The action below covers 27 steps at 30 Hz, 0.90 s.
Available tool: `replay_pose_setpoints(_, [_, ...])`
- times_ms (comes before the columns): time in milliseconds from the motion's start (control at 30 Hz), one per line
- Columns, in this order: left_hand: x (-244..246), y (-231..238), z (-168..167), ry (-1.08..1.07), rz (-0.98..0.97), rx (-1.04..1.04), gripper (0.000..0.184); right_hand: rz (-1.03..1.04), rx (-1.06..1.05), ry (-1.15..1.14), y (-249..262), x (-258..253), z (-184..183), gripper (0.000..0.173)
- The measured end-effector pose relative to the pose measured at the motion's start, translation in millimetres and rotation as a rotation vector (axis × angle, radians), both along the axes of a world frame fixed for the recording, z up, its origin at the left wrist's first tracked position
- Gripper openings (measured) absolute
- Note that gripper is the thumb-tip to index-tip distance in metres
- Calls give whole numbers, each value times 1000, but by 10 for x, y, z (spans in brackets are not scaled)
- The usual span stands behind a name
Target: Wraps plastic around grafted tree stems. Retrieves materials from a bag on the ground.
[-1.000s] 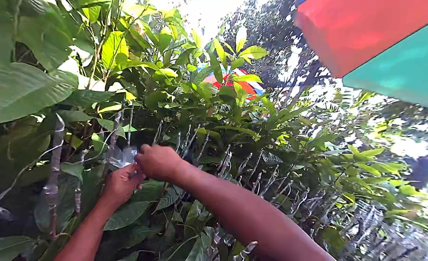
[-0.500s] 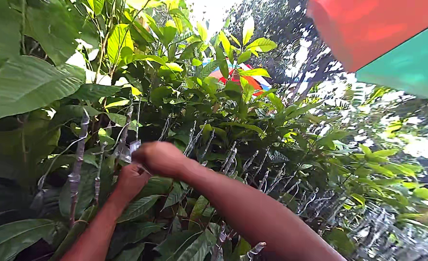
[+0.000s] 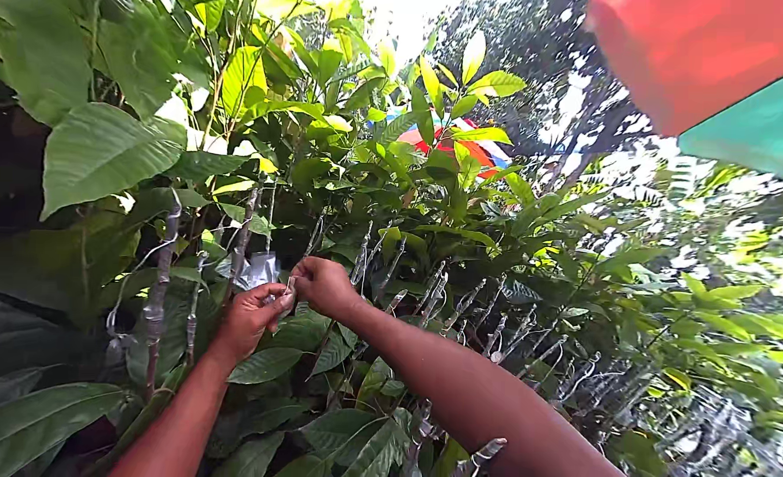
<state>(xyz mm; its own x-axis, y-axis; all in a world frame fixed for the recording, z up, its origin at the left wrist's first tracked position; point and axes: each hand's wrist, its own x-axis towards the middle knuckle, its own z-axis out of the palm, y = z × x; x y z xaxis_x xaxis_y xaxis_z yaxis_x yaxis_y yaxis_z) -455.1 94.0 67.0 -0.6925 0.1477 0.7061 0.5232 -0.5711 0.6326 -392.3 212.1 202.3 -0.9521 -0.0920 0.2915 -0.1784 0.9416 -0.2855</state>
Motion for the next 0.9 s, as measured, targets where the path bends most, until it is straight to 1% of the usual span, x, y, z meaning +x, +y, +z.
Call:
replay_pose_setpoints(33, [-1,-20,2,-22,-54,-5,11,34,87,63,8,15,-26,18])
replay_pose_setpoints(67, [-1,-28,5,-44,-78,5,11,115,236,141,37,35,-63,18])
replay_pose_setpoints(133, [-17,-30,4,-67,-68,19,10,346,513,361,143,27,-168,18])
replay_pose_setpoints(167, [-25,-34,3,-63,-54,15,9,421,576,435,176,26,-188,17])
replay_pose_setpoints(200, [-28,-39,2,-55,-42,15,8,442,605,456,201,37,-176,16])
replay_pose_setpoints(233, [-34,-47,7,-47,-19,17,8,403,609,420,221,67,-137,17])
replay_pose_setpoints(333, [-56,-103,50,-96,104,29,13,157,579,121,245,212,12,22])
replay_pose_setpoints(367, [-62,-118,65,-110,130,24,14,139,553,41,221,275,15,24])
replay_pose_setpoints(400, [-58,-121,85,-120,142,17,14,181,517,-18,163,358,-11,24])
replay_pose_setpoints(467, [4,-79,128,-125,145,-19,12,389,401,-97,-20,559,-123,23])
replay_pose_setpoints(500, [59,-35,153,-115,146,-62,10,481,365,-140,-110,646,-137,21])
replay_pose_setpoints(533, [107,24,173,-108,159,-116,10,529,362,-200,-167,720,-95,21])
replay_pose_setpoints(567, [121,93,179,-99,174,-168,15,549,370,-262,-187,802,-31,21])
replay_pose_setpoints(600, [97,162,163,-86,176,-217,27,554,385,-330,-190,924,40,22])
replay_pose_setpoints(633, [53,228,128,-72,162,-273,45,563,424,-389,-190,1085,113,25])
replay_pose_setpoints(667, [35,284,106,-72,141,-340,63,554,480,-450,-193,1278,206,31])
replay_pose_setpoints(700, [46,337,107,-92,130,-392,77,531,530,-497,-189,1489,319,37])
replay_pose_setpoints(733, [73,388,111,-110,139,-422,84,511,564,-511,-161,1714,445,40])
replay_pose_setpoints(767, [122,432,124,-130,160,-422,85,497,590,-488,-99,1944,578,39])
replay_pose_setpoints(800, [181,469,150,-154,179,-405,81,489,610,-416,-6,2182,705,36])
replay_pose_setpoints(833, [246,498,188,-181,179,-373,73,479,641,-301,104,2432,808,34])
replay_pose_setpoints(900, [419,535,296,-223,147,-288,57,442,762,-3,305,2980,893,31])
